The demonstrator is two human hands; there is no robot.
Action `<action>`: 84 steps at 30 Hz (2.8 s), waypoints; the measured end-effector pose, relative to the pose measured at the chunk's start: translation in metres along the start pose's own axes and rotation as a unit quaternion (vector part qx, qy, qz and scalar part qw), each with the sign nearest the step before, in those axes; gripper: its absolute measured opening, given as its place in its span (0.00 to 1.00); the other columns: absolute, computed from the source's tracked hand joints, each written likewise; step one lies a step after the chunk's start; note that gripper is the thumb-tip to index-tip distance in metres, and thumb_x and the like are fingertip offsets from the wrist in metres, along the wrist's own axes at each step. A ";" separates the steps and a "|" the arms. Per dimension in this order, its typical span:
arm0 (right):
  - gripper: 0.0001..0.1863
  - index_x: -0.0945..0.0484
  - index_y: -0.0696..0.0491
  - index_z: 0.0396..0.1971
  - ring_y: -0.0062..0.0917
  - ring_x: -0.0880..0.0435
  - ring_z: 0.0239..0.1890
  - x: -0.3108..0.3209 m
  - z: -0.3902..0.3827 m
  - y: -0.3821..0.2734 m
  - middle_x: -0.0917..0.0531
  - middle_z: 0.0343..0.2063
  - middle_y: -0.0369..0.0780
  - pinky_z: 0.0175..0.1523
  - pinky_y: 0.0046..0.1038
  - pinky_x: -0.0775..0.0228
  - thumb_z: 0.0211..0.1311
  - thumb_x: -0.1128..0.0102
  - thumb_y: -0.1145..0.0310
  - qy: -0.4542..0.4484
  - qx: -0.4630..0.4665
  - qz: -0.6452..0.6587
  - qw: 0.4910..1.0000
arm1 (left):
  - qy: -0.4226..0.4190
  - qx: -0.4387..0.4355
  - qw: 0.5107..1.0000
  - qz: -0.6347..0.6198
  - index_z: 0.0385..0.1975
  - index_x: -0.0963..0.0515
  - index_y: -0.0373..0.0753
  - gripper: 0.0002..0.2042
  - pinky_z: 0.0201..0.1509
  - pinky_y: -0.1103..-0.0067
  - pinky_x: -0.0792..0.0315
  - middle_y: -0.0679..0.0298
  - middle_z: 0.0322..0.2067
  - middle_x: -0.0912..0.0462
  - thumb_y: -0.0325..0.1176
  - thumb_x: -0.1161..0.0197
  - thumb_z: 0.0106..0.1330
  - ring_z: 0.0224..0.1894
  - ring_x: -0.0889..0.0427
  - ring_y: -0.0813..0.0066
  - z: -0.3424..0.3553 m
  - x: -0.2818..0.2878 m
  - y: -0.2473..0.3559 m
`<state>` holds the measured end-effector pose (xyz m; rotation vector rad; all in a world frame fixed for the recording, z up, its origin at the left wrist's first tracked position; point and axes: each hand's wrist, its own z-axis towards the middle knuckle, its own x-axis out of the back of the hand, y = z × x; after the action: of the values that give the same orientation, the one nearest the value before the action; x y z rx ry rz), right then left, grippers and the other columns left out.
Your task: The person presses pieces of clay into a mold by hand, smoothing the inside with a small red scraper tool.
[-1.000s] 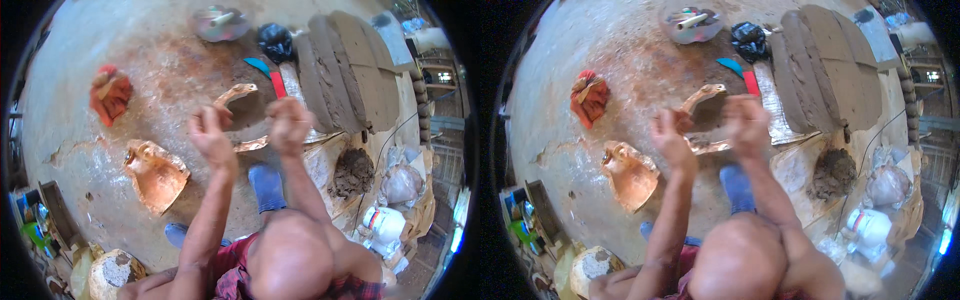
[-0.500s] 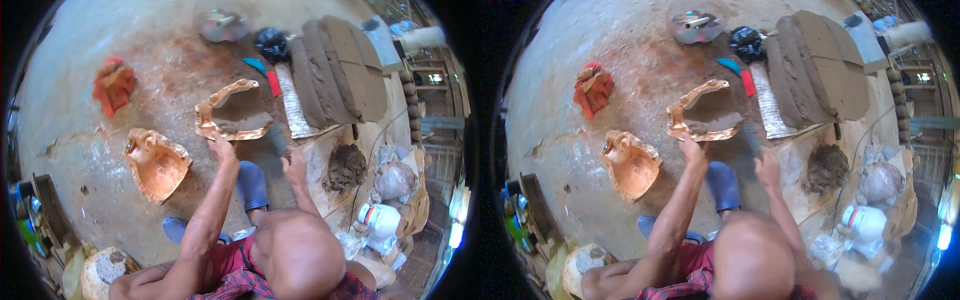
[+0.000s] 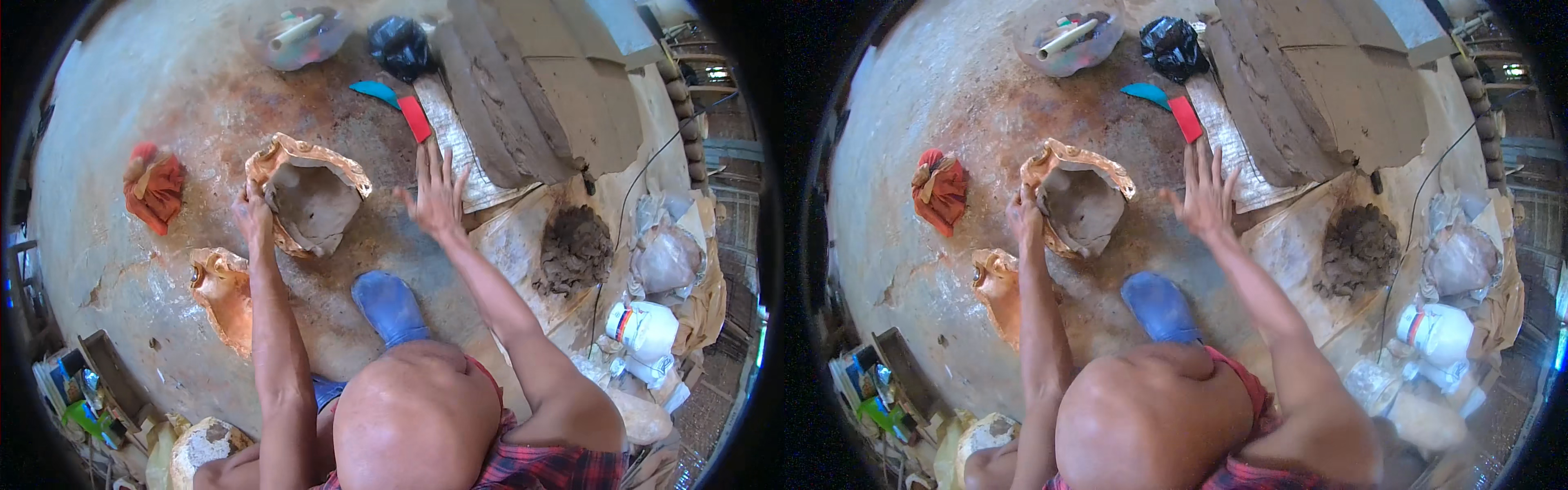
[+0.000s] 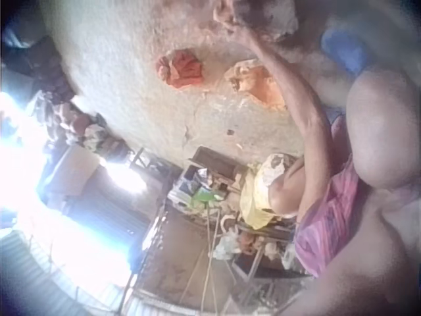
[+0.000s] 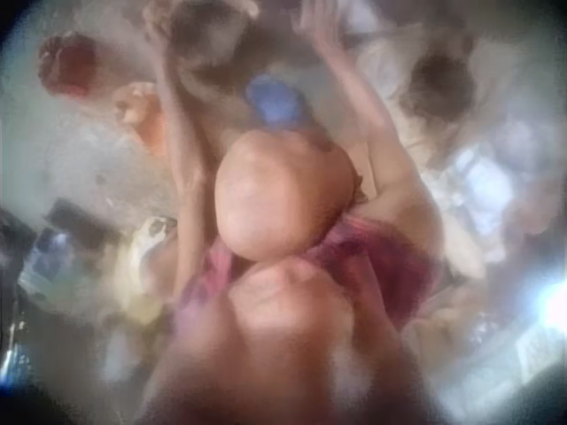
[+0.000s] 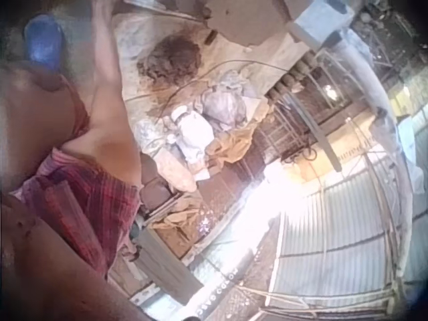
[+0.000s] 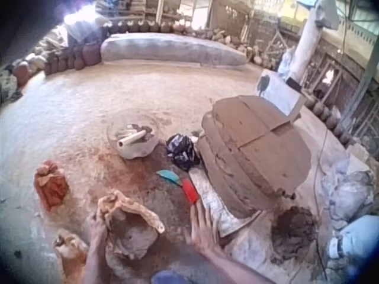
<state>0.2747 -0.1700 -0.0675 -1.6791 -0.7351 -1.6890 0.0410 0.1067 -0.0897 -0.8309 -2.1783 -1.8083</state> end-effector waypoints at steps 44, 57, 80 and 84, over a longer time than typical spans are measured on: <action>0.44 0.45 0.59 0.79 0.51 0.51 0.82 -0.009 -0.140 -0.001 0.44 0.79 0.52 0.81 0.62 0.65 0.74 0.47 0.46 -0.055 0.056 0.073 0.994 | -0.102 -0.016 0.993 -0.051 0.58 0.18 0.37 0.23 0.55 0.69 0.25 0.58 0.45 0.11 0.48 0.51 0.83 0.47 0.16 0.67 -0.002 -0.004 0.002; 0.24 0.31 0.59 0.66 0.31 0.19 0.61 0.059 -0.085 -0.005 0.20 0.61 0.46 0.64 0.32 0.24 0.72 0.43 0.79 0.170 -0.050 0.550 0.816 | -0.072 -0.014 0.997 -0.036 0.55 0.16 0.38 0.22 0.55 0.68 0.26 0.56 0.44 0.12 0.49 0.51 0.81 0.47 0.17 0.67 -0.003 0.001 0.011; 0.15 0.12 0.57 0.39 0.47 0.11 0.46 0.095 -0.022 0.000 0.12 0.38 0.52 0.55 0.45 0.19 0.63 0.32 0.60 -0.355 0.051 -0.075 0.931 | -0.047 -0.027 0.998 -0.035 0.55 0.17 0.36 0.23 0.56 0.65 0.25 0.52 0.46 0.11 0.49 0.51 0.82 0.49 0.14 0.59 -0.005 -0.012 0.001; 0.13 0.12 0.55 0.37 0.43 0.12 0.45 0.068 -0.031 0.014 0.13 0.37 0.48 0.52 0.46 0.21 0.62 0.31 0.60 -0.270 0.122 -0.090 0.951 | -0.048 -0.031 0.997 -0.055 0.53 0.17 0.35 0.22 0.56 0.65 0.25 0.50 0.45 0.11 0.47 0.49 0.81 0.48 0.15 0.59 -0.012 -0.016 0.015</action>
<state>0.2668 -0.2062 -0.0015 -1.9539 -1.3284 -1.1789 0.0601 0.0920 -0.0818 -0.8425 -2.2813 -1.9343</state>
